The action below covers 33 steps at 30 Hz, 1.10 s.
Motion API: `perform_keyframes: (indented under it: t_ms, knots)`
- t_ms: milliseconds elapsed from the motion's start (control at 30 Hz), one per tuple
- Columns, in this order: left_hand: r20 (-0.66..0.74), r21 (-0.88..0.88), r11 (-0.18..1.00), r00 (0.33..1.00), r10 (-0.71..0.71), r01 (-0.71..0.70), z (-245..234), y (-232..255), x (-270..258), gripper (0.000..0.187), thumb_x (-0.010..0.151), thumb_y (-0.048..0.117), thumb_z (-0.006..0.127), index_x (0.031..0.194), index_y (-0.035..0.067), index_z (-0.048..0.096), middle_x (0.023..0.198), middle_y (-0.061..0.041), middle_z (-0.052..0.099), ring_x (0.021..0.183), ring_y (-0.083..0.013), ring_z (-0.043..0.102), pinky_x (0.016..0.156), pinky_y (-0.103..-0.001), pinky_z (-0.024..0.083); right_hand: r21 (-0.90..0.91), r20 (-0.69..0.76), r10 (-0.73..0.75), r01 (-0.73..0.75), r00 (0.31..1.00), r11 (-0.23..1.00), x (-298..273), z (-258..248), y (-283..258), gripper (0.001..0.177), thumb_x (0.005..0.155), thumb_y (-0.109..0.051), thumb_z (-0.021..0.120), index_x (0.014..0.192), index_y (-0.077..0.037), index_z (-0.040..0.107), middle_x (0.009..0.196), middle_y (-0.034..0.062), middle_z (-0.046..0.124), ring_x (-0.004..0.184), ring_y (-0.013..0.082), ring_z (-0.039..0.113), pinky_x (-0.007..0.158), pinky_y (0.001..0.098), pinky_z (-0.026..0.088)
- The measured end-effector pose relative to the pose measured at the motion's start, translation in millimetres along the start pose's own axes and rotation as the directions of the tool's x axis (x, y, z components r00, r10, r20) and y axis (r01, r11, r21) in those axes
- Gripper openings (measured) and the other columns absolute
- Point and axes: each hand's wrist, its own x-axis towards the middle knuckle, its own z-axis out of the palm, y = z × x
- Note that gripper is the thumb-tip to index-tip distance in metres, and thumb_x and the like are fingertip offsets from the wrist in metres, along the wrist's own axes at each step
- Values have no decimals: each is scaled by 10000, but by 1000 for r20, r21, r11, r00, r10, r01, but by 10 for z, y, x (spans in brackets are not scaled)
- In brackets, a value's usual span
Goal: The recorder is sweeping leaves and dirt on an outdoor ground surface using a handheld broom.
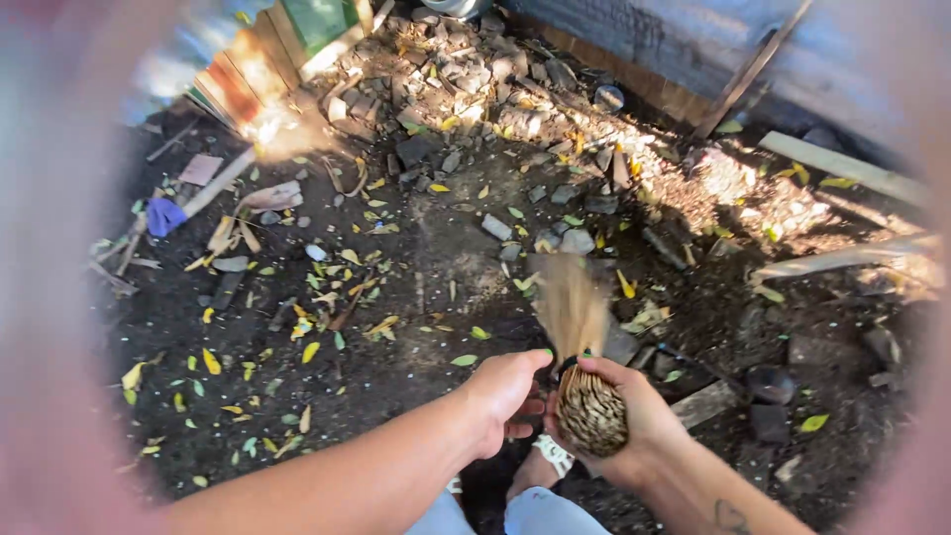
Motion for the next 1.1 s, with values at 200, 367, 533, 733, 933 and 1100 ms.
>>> perform_keyframes:
  t_ms: [200, 367, 533, 733, 933, 1100]
  knots:
    - [-16, -16, 1000, 1000, 16, -16, 232, 243, 76, 533, 916, 463, 613, 1377, 203, 553, 1238, -15, 581, 1048, -187, 605, 941, -475, 478, 256, -117, -112, 139, 987, 957, 547, -341, -712, 249, 915, -246, 648, 1077, -77, 566, 855, 159, 667, 767, 286, 679, 687, 369, 615]
    - [-76, -4, 1000, 997, 18, -18, 189, 273, 117, 559, 904, 449, 629, 1377, 159, 564, 1216, -28, 582, 1053, -205, 595, 932, -478, 480, 29, -35, -107, 108, 994, 994, 91, -138, -703, 252, 857, -214, 681, 1038, -72, 580, 800, 125, 646, 706, 286, 667, 636, 417, 601]
    - [-138, -100, 995, 990, -18, 4, 236, 218, 145, 566, 898, 450, 625, 1379, 157, 572, 1213, -34, 579, 1062, -209, 596, 935, -481, 481, -50, -7, -145, 144, 989, 988, 277, -314, -779, 269, 818, -231, 694, 999, -76, 569, 767, 121, 631, 652, 292, 647, 602, 453, 596]
    - [-145, -137, 990, 989, 3, -23, 345, 229, 255, 625, 903, 456, 625, 1440, 157, 511, 1361, -56, 572, 1133, -221, 600, 978, -493, 475, -230, -179, -22, -20, 984, 973, 744, -226, -1270, 292, 872, -188, 699, 1101, -72, 560, 860, 136, 643, 714, 280, 667, 670, 401, 613]
    - [-99, -141, 990, 995, -12, -2, 379, 211, 229, 669, 900, 465, 620, 1478, 150, 499, 1391, -63, 568, 1154, -226, 596, 1011, -505, 466, -337, 235, 212, -125, 949, 933, 739, -67, -1522, 260, 797, -248, 748, 945, -53, 662, 806, 135, 711, 662, 266, 713, 608, 407, 634]
    - [-67, -125, 992, 998, -8, 0, 272, 289, 325, 655, 901, 472, 616, 1464, 152, 517, 1350, -60, 576, 1153, -223, 593, 1001, -499, 464, -424, 226, 25, 76, 974, 902, 752, 77, -1454, 250, 817, -220, 701, 963, -22, 657, 812, 174, 720, 715, 298, 722, 692, 492, 660]
